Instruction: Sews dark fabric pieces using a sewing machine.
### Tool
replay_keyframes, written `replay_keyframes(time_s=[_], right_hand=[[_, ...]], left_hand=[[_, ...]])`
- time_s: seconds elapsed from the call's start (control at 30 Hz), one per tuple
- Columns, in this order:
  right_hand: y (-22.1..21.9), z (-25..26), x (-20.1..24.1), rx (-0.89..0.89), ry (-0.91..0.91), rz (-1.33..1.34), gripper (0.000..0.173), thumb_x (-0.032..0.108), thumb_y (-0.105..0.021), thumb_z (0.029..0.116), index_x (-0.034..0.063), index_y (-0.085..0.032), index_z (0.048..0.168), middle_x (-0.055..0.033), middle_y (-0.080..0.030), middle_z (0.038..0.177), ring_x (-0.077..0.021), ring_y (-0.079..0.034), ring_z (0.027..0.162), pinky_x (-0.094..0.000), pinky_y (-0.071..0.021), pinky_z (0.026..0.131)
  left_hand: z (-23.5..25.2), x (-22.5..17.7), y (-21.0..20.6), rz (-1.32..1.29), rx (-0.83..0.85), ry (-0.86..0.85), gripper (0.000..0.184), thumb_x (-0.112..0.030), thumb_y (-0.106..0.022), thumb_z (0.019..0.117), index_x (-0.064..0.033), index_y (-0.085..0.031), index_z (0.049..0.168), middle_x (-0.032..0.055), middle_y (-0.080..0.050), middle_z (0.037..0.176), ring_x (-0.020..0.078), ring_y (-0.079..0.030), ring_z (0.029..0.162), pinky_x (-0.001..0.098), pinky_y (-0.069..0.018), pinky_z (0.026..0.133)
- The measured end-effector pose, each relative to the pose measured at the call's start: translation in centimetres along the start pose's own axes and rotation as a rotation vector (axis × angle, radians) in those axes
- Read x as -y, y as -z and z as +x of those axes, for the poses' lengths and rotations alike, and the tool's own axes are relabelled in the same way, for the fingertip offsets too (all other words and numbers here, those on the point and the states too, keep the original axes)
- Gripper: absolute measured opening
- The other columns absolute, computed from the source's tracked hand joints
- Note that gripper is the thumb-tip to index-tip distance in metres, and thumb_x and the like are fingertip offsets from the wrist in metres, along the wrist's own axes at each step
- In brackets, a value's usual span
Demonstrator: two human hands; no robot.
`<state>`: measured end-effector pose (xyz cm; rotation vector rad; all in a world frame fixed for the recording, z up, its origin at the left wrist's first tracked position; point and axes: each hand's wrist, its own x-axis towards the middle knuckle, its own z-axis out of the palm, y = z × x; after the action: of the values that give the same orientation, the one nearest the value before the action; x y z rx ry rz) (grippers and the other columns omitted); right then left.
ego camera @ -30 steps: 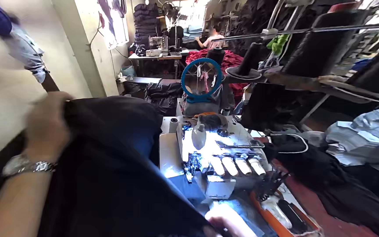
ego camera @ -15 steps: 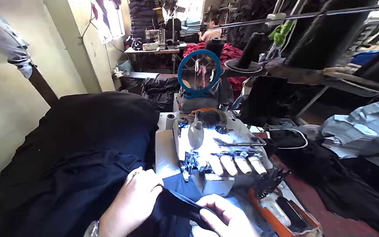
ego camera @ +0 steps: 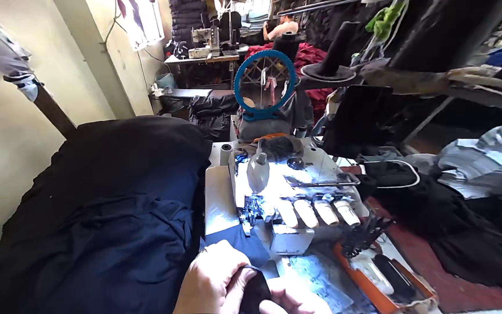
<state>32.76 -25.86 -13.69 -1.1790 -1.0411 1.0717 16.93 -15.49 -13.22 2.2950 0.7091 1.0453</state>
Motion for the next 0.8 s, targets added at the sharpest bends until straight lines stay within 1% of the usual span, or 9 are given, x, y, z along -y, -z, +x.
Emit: replay_keyframes(time_s=[0.07,0.13,0.2,0.3,0.4,0.5,0.67,0.73,0.8], right_hand=[[-0.1,0.9,-0.6,-0.097,0.063,-0.257,0.010,0.004,-0.068,0.0931,-0.0051,-0.068,0.097,-0.0054,-0.071,0.086,-0.0081,-0.069,0.076,-0.0267,-0.0599,0.072],[0.3,2.5,-1.8,-0.203,0.152,-0.570,0.018,0.014,-0.071,0.0923,-0.0041,-0.072,0.094,-0.0138,-0.068,0.095,-0.0163,-0.066,0.086,-0.0306,-0.0571,0.078],[1.0,3.7,-2.7,-0.214,0.156,-0.674,0.020,0.017,-0.070,0.0927,-0.0025,-0.073,0.097,-0.0176,-0.069,0.106,-0.0206,-0.067,0.095,-0.0329,-0.0568,0.084],[1.3,3.4,-2.1,-0.153,0.036,-0.606,0.021,0.015,-0.070,0.0926,-0.0055,-0.072,0.097,-0.0173,-0.070,0.097,-0.0175,-0.069,0.083,-0.0303,-0.0578,0.077],[1.7,2.2,-2.6,-0.090,-0.033,-0.493,0.018,0.013,-0.068,0.0933,-0.0051,-0.072,0.095,-0.0137,-0.071,0.089,-0.0148,-0.069,0.078,-0.0313,-0.0575,0.075],[1.6,1.5,-3.5,-0.096,-0.082,-0.356,0.015,0.010,-0.067,0.0937,-0.0042,-0.071,0.094,-0.0090,-0.071,0.085,-0.0099,-0.070,0.077,-0.0292,-0.0596,0.075],[1.3,2.0,-4.2,-0.143,-0.076,-0.318,0.016,0.011,-0.067,0.0941,-0.0020,-0.072,0.086,-0.0050,-0.070,0.079,-0.0066,-0.069,0.072,-0.0259,-0.0594,0.072],[1.2,2.1,-4.8,-0.157,-0.063,-0.277,0.018,0.011,-0.067,0.0937,-0.0020,-0.069,0.081,-0.0039,-0.067,0.076,-0.0071,-0.068,0.070,-0.0266,-0.0596,0.070],[0.8,2.0,-5.2,-0.198,-0.056,-0.209,0.014,0.007,-0.069,0.0909,-0.0011,-0.064,0.081,-0.0022,-0.065,0.074,-0.0082,-0.067,0.067,-0.0280,-0.0599,0.067]], left_hand=[[0.7,0.8,-1.4,0.090,-0.104,0.057,0.011,-0.014,-0.068,0.0947,-0.0081,-0.077,0.094,0.0031,-0.074,0.095,0.0105,-0.069,0.096,0.0261,-0.0544,0.090],[1.4,2.3,-3.0,0.124,-0.166,0.120,0.011,-0.015,-0.067,0.0940,-0.0100,-0.076,0.096,0.0007,-0.074,0.098,0.0084,-0.069,0.099,0.0248,-0.0539,0.093],[2.2,3.3,-4.0,0.146,-0.176,0.172,0.014,-0.017,-0.064,0.0947,-0.0103,-0.077,0.096,0.0008,-0.075,0.097,0.0093,-0.070,0.097,0.0265,-0.0552,0.091],[2.1,3.4,-4.0,0.188,-0.152,0.177,0.014,-0.019,-0.065,0.0941,-0.0134,-0.078,0.094,-0.0015,-0.075,0.095,0.0092,-0.070,0.096,0.0286,-0.0554,0.090],[1.0,3.1,-3.5,0.213,-0.122,0.170,0.012,-0.022,-0.067,0.0935,-0.0155,-0.077,0.092,-0.0030,-0.075,0.096,0.0109,-0.069,0.097,0.0338,-0.0548,0.091],[0.5,3.0,-3.5,0.236,-0.119,0.171,0.012,-0.024,-0.067,0.0936,-0.0176,-0.077,0.091,-0.0058,-0.074,0.095,0.0084,-0.069,0.096,0.0323,-0.0540,0.091],[1.2,2.8,-3.8,0.282,-0.119,0.203,0.012,-0.025,-0.067,0.0921,-0.0167,-0.076,0.092,-0.0048,-0.074,0.093,0.0112,-0.070,0.092,0.0374,-0.0554,0.088],[1.3,2.8,-3.8,0.287,-0.103,0.190,0.008,-0.021,-0.069,0.0904,-0.0166,-0.075,0.091,-0.0041,-0.073,0.093,0.0130,-0.070,0.092,0.0400,-0.0556,0.087],[1.0,2.7,-4.0,0.314,-0.095,0.138,0.008,-0.020,-0.069,0.0917,-0.0179,-0.077,0.092,-0.0030,-0.075,0.096,0.0153,-0.071,0.096,0.0422,-0.0554,0.088]])
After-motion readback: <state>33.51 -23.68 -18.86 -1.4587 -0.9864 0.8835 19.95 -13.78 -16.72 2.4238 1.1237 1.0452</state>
